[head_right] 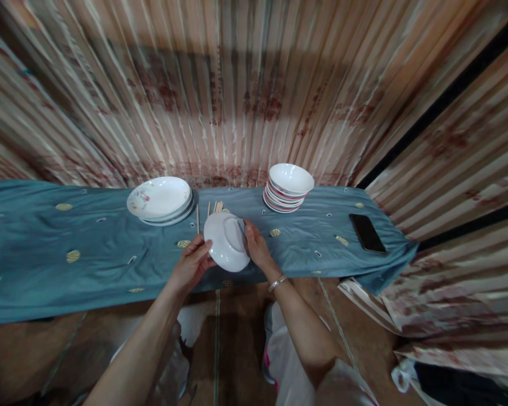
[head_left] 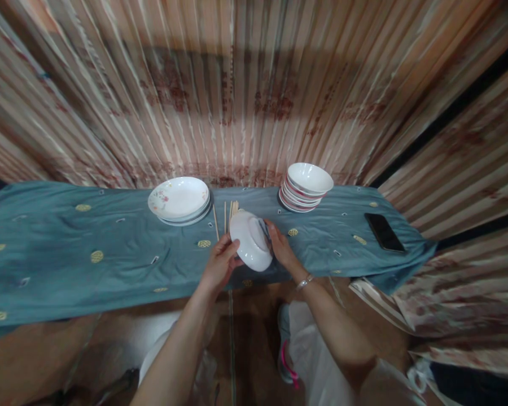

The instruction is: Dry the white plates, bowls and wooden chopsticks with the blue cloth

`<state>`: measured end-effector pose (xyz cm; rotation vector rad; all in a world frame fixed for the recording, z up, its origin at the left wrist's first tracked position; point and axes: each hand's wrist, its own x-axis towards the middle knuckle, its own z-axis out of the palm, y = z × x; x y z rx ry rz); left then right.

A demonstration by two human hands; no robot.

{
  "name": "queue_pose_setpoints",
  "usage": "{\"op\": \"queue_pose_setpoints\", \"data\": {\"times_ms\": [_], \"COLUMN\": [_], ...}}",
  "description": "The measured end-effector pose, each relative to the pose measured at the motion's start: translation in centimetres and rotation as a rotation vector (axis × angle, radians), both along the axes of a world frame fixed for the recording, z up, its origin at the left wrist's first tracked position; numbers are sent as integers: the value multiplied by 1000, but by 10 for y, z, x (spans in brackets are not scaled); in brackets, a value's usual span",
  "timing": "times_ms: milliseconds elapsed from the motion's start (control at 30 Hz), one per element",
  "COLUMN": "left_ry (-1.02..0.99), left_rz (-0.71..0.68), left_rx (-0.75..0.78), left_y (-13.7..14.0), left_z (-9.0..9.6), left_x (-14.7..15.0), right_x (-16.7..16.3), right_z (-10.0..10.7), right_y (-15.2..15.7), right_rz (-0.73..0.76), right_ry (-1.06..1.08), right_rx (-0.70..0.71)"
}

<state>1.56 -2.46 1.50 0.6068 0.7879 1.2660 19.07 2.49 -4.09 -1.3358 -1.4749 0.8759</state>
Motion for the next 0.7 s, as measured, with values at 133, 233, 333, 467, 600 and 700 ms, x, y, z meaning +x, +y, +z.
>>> {"op": "queue_pose_setpoints", "data": {"times_ms": [133,233,333,467,600,700], "left_ry": [-86,-124,-163,-208,-214,-221], "left_rz": [49,95,157,234,251,251], "left_rx": [-41,-88,-152,-206,-198,-173], "left_y": [4,8,12,14,13,10], "left_z": [-4,-6,-7,-6,-2,0], "left_x": [-2,-4,-4,-2,2,4], "right_x": [-1,0,0,-5,-16,-22], "right_z": [4,4,-1,-7,-2,5], "right_y": [-11,-21,-34,-55,-76,-87], "right_rz": [19,31,19,-17,3,41], "right_ry": [-44,-57,-60,-105,-304,-452], "right_rx": [-4,-4,24,64,154,263]}}
